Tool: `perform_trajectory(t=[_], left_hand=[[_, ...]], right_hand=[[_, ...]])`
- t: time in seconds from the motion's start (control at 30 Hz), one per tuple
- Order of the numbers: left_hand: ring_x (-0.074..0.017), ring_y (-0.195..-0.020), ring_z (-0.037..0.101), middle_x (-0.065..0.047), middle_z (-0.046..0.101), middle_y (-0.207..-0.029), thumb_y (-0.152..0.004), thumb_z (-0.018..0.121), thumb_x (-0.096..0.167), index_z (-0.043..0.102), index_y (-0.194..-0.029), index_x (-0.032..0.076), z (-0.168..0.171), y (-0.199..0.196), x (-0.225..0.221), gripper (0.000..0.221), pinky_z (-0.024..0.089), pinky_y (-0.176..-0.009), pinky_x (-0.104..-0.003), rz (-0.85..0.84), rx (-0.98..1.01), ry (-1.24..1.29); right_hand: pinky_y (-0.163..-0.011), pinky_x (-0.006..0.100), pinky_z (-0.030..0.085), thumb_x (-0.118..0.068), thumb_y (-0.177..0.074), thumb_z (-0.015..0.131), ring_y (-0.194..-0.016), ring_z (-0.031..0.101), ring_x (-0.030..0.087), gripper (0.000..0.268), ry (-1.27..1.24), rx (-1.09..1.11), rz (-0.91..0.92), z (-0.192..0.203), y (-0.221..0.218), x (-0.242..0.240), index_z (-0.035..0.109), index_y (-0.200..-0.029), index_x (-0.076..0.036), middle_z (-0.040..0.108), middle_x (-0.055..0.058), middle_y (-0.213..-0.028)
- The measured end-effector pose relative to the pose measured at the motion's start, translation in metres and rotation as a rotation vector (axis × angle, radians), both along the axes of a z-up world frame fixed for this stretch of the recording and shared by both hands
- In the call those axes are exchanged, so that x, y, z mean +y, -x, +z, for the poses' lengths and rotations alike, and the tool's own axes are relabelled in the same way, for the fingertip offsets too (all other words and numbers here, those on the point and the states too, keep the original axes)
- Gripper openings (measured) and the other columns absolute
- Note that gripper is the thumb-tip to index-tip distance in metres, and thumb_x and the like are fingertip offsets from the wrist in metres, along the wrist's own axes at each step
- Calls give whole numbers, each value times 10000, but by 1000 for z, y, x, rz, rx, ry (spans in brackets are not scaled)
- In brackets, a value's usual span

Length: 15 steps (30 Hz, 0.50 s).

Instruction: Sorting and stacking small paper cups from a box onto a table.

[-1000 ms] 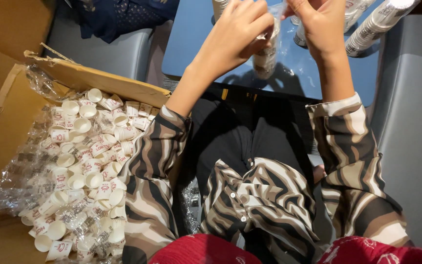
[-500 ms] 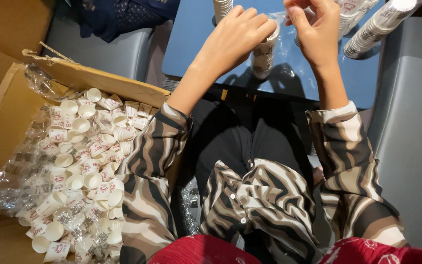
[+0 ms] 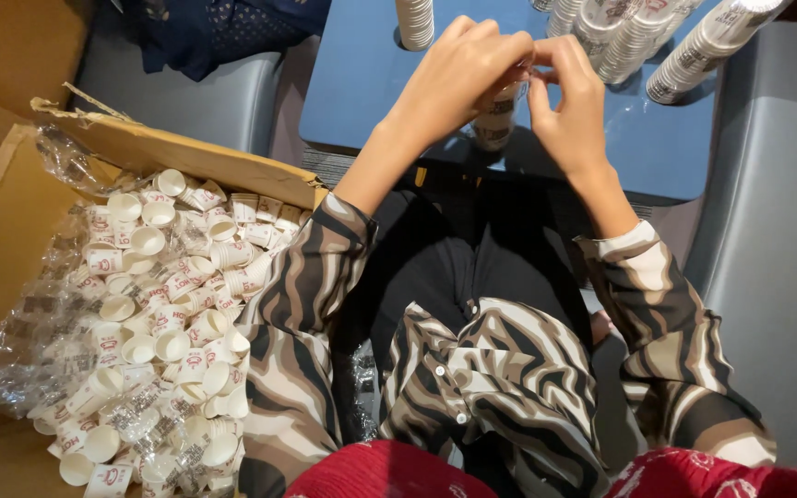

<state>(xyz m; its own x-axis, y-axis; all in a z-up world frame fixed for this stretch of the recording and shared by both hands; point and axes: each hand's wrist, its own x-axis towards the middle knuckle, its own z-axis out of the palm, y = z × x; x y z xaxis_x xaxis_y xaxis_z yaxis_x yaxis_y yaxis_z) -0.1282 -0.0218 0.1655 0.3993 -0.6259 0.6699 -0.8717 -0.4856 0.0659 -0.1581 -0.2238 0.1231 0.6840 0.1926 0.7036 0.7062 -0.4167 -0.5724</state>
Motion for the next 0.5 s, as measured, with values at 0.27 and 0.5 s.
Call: perform_trajectory(t=[0.27, 0.5], left_hand=[[-252, -1127, 573, -9, 642, -1131, -979, 778, 220, 710, -1076, 130, -25, -12, -13, 149, 467, -986, -385, -49, 186, 325], [-246, -1440, 482, -77, 468, -1499, -999, 767, 313, 443, -1501, 88, -84, -53, -19, 638, 492, -1161, -452, -222, 695, 640]], right_hand=[[-897, 247, 580, 36, -1029, 598, -1095, 653, 112, 352, -465, 391, 267, 3, 2, -9, 482, -1341, -77, 598, 19, -1248], [-1133, 321, 535, -29, -1121, 686, -1337, 616, 157, 313, -351, 331, 325, -17, -4, -11, 531, -1391, -59, 608, 47, -1395]])
